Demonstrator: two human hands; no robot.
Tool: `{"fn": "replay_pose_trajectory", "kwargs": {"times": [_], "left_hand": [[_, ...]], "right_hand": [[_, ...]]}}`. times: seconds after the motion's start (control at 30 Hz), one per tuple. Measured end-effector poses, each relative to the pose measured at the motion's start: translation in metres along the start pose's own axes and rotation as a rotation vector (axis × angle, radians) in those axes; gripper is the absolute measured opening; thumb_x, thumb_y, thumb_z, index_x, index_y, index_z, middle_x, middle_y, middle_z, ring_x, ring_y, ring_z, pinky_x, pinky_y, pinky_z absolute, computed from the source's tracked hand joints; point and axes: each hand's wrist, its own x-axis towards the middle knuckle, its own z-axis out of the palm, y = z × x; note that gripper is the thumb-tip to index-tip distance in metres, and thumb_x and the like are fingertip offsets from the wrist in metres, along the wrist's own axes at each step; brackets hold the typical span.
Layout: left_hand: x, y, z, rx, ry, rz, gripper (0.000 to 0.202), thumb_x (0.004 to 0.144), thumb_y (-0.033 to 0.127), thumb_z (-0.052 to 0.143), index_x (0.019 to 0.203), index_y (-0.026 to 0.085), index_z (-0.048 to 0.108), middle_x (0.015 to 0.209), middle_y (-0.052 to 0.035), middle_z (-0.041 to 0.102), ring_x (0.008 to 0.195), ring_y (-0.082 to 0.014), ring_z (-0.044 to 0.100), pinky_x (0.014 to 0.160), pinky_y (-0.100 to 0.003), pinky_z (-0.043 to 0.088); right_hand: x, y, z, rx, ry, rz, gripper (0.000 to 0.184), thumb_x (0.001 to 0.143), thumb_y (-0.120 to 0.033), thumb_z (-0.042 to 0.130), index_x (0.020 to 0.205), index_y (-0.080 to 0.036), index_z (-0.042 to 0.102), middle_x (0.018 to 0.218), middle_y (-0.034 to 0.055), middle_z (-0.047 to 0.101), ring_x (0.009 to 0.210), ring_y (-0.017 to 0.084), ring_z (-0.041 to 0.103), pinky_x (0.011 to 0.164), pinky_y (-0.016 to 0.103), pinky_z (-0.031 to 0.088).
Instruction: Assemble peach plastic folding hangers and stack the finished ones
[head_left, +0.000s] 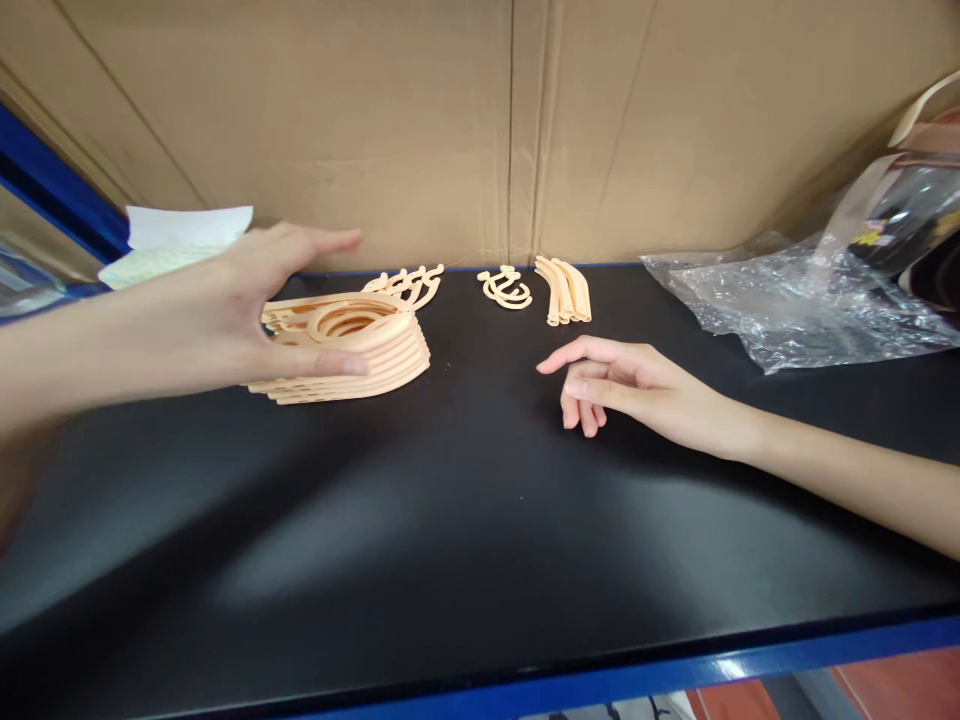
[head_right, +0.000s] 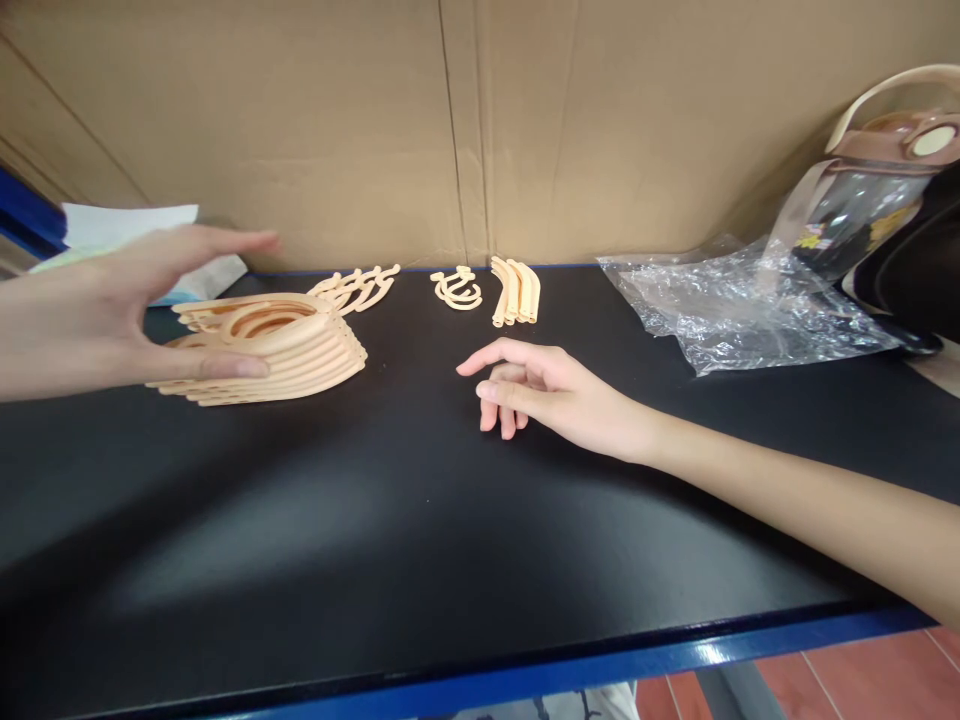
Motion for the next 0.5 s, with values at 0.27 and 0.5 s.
{"fn": "replay_pose_trajectory", "kwargs": {"times": [0.27,0.5], "left_hand": [[-0.024,0.090,0.048,-0.106,0.059,0.521,0.056,0.100,0.036,0.049,0.149,0.014,0.033,0.152,-0.0123,0.042,0.146,-0.0211,0.033,0.119,-0.037,0.032],[-0.021,0.080,0.076,-0.186,-0.166,0.482,0.058,0.100,0.046,0.046,0.147,0.014,0.041,0.155,-0.0149,0.040,0.141,-0.0274,0.042,0.113,-0.047,0.042]], "right_hand": [[0.000,0.002,-0.001,-0.005,-0.009,-0.026,0.026,0.095,-0.038,0.058,0.113,-0.019,0.059,0.077,0.0000,0.069,0.063,0.011,0.062,0.062,0.026,0.050],[0.000,0.002,0.001,-0.015,-0.007,-0.031,0.026,0.096,-0.037,0.056,0.115,-0.019,0.059,0.076,-0.0006,0.069,0.062,0.011,0.062,0.061,0.025,0.050]]}}
